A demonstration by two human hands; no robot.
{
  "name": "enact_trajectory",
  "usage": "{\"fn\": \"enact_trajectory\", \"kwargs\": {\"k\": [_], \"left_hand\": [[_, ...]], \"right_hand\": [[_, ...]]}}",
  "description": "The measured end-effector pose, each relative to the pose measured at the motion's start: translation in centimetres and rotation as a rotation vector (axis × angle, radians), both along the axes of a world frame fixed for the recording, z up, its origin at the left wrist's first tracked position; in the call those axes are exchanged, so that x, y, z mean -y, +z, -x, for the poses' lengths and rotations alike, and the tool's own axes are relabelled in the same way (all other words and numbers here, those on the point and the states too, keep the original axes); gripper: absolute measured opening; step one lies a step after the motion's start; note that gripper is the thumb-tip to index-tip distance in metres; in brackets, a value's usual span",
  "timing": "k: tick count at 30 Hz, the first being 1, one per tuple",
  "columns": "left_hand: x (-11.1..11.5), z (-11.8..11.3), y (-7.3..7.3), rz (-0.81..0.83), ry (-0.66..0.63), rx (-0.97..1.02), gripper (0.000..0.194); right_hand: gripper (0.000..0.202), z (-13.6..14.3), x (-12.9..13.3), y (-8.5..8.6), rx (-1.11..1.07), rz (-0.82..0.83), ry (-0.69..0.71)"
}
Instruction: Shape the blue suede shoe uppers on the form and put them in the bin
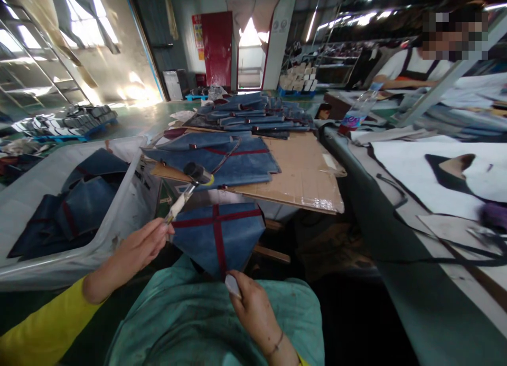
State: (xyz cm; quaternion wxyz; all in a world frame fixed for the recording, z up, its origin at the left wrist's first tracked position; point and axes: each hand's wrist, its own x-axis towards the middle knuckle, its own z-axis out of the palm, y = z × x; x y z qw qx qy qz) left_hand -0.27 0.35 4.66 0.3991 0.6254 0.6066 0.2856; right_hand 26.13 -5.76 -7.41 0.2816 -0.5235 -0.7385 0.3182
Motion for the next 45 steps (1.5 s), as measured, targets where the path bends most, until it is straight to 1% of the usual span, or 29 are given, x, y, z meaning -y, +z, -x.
{"fn": "enact_trajectory", "kwargs": {"k": [2,4,5,6,7,10,11,15,16,19,20,21,25,26,29,30,32,34,35,38,41,43,45], "left_hand": [[0.3,0.0,0.3,0.011,-0.082,-0.045,0.033],[0.4,0.0,0.0,0.054,-0.185,-0.117,0.033],[0.4,0.0,-0.2,0.070,-0.216,-0.142,0.034],[0.3,0.0,-0.3,0.069,-0.225,-0.151,0.034],[0.3,-0.1,-0.2,0.048,-0.206,-0.142,0.034],[0.4,-0.2,0.1,-0.029,-0.122,-0.096,0.034],[0.4,-0.2,0.0,-0.025,-0.126,-0.108,0.034],[0.5,-0.3,-0.8,0.104,-0.256,-0.175,0.034],[0.4,-0.3,-0.9,0.113,-0.244,-0.156,0.035],[0.1,-0.1,-0.8,0.106,-0.100,-0.057,0.038],[0.0,-0.1,-0.8,0.097,-0.071,-0.046,0.039],[0.0,-0.1,-0.8,0.088,-0.068,-0.055,0.038],[0.3,-0.1,-1.1,0.097,-0.213,-0.155,0.036],[0.4,-0.1,-1.0,0.095,-0.207,-0.147,0.035],[0.4,-0.2,-0.6,0.051,-0.106,-0.062,0.035],[0.4,-0.4,-0.5,0.050,-0.103,-0.049,0.035],[0.2,-1.0,-0.6,0.071,-0.172,-0.074,0.033],[-0.4,-2.1,-0.8,0.081,-0.276,-0.126,0.033],[-0.7,-2.7,-0.8,0.066,-0.307,-0.138,0.034],[-2.1,-5.0,-0.6,-0.010,-0.316,-0.151,0.035],[-3.2,-7.0,-0.3,0.014,-0.379,-0.274,0.031],[-3.4,-7.9,-0.1,0.031,-0.431,-0.352,0.029],[-3.3,-8.3,0.0,-0.030,-0.405,-0.340,0.030]], "right_hand": [[0.034,0.1,-0.2,0.0,-0.010,0.015,-0.006],[0.035,0.1,-0.3,-0.1,-0.015,0.027,-0.002],[0.035,0.1,-0.4,-0.2,-0.015,0.036,0.006],[0.034,0.1,-0.4,-0.2,-0.014,0.048,0.015],[0.034,0.1,-0.4,-0.3,-0.012,0.059,0.022],[0.034,0.1,-0.3,-0.5,-0.012,0.081,0.014],[0.034,0.0,-0.3,-0.6,-0.012,0.089,0.007],[0.033,-0.2,-0.2,-0.5,-0.014,0.127,0.011],[0.033,-0.3,-0.1,-0.5,-0.018,0.132,0.017],[0.033,-0.4,0.0,-0.7,-0.034,0.133,0.019],[0.033,-0.3,0.0,-0.9,-0.040,0.134,0.013],[0.034,-0.2,0.0,-1.0,-0.046,0.137,0.011],[0.034,0.0,-0.2,-1.3,-0.071,0.148,0.022],[0.034,0.0,-0.2,-1.3,-0.074,0.149,0.026],[0.035,-0.1,-0.3,-1.2,-0.074,0.153,0.024],[0.035,-0.1,-0.3,-1.1,-0.072,0.158,0.022],[0.034,-0.1,-0.2,-1.1,-0.068,0.172,0.025],[0.034,0.0,-0.1,-1.1,-0.073,0.185,0.034],[0.034,0.0,0.0,-1.1,-0.077,0.187,0.036],[0.036,-0.1,0.2,-1.2,-0.080,0.182,0.029],[0.037,-0.4,0.5,-1.5,-0.079,0.184,0.024],[0.036,-0.6,0.7,-1.7,-0.084,0.189,0.024],[0.036,-0.7,0.8,-2.0,-0.087,0.190,0.018]]}}
